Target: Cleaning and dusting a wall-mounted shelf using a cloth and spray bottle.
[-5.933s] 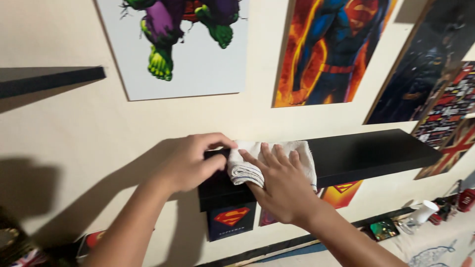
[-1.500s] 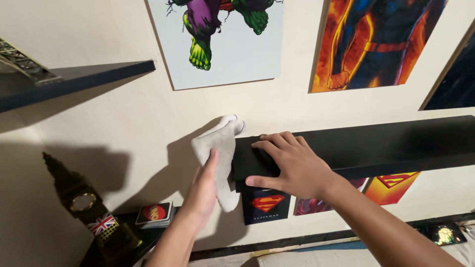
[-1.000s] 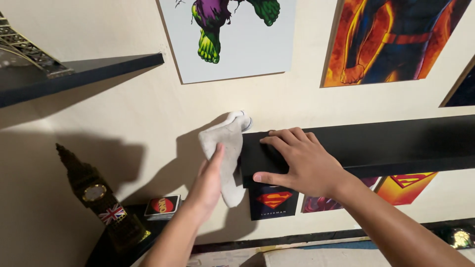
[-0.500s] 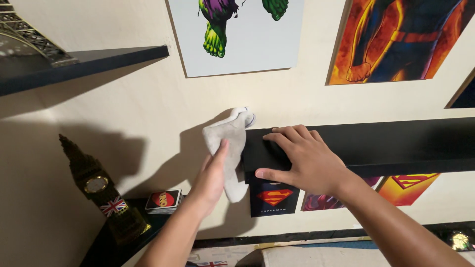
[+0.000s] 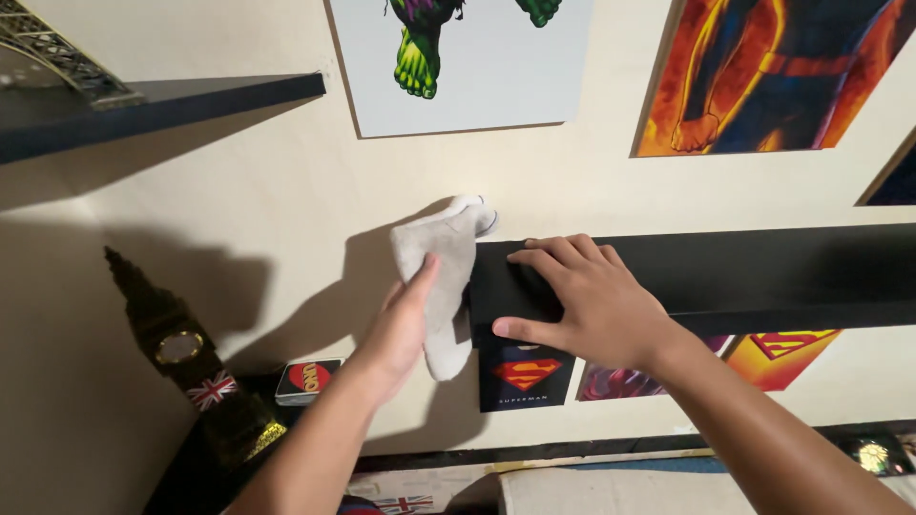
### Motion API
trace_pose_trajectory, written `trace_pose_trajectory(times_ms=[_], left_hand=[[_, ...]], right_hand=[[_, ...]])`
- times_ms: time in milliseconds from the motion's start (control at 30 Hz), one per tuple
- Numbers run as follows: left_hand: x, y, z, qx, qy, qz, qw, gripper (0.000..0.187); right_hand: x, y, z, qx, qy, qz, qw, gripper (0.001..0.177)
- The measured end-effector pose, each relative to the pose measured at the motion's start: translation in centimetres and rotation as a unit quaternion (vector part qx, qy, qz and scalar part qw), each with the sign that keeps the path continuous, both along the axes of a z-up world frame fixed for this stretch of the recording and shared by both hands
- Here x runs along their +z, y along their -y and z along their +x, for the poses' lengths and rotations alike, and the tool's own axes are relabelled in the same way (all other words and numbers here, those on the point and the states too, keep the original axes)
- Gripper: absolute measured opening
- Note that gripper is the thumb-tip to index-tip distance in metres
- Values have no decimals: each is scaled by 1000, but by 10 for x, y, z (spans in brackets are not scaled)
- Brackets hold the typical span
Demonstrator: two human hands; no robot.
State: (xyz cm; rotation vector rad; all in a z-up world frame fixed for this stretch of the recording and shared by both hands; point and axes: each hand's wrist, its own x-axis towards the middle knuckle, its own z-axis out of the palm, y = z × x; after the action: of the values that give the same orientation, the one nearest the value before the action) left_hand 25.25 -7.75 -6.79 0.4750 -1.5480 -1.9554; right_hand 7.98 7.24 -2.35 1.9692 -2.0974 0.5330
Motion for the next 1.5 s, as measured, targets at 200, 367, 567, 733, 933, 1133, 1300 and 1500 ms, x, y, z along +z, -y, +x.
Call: trace_pose_trajectory(times_ms=[200, 367, 567, 733, 933, 1133, 1300, 1500], left_hand=[[3, -21, 32, 8, 28, -60, 998, 68], [2, -28, 37, 6, 51, 10, 999, 67], [-17, -12, 6, 38, -13, -11, 999, 70], [-7, -11, 33, 4, 33, -2, 999, 69], [1, -8, 29, -55, 13, -10, 998, 67], [-13, -1, 8, -14, 6, 20, 1000, 67], [-7, -1, 44, -49, 17, 0, 999, 69], [-5, -16, 32, -31, 11, -5, 999, 68]], right_hand=[[-2, 1, 1, 12, -9, -17, 1000, 85], [-3, 3, 2, -3, -7, 0, 1000, 86], [-3, -1, 2, -2, -11, -1, 1000, 87], [-1, 2, 2, -12, -2, 13, 1000, 89], [-3, 4, 3, -13, -8, 19, 1000, 88], [-4, 1, 3, -7, -22, -2, 1000, 86], [-4, 2, 3, -6, -20, 3, 1000, 87], [-3, 0, 6, -20, -13, 12, 1000, 88]])
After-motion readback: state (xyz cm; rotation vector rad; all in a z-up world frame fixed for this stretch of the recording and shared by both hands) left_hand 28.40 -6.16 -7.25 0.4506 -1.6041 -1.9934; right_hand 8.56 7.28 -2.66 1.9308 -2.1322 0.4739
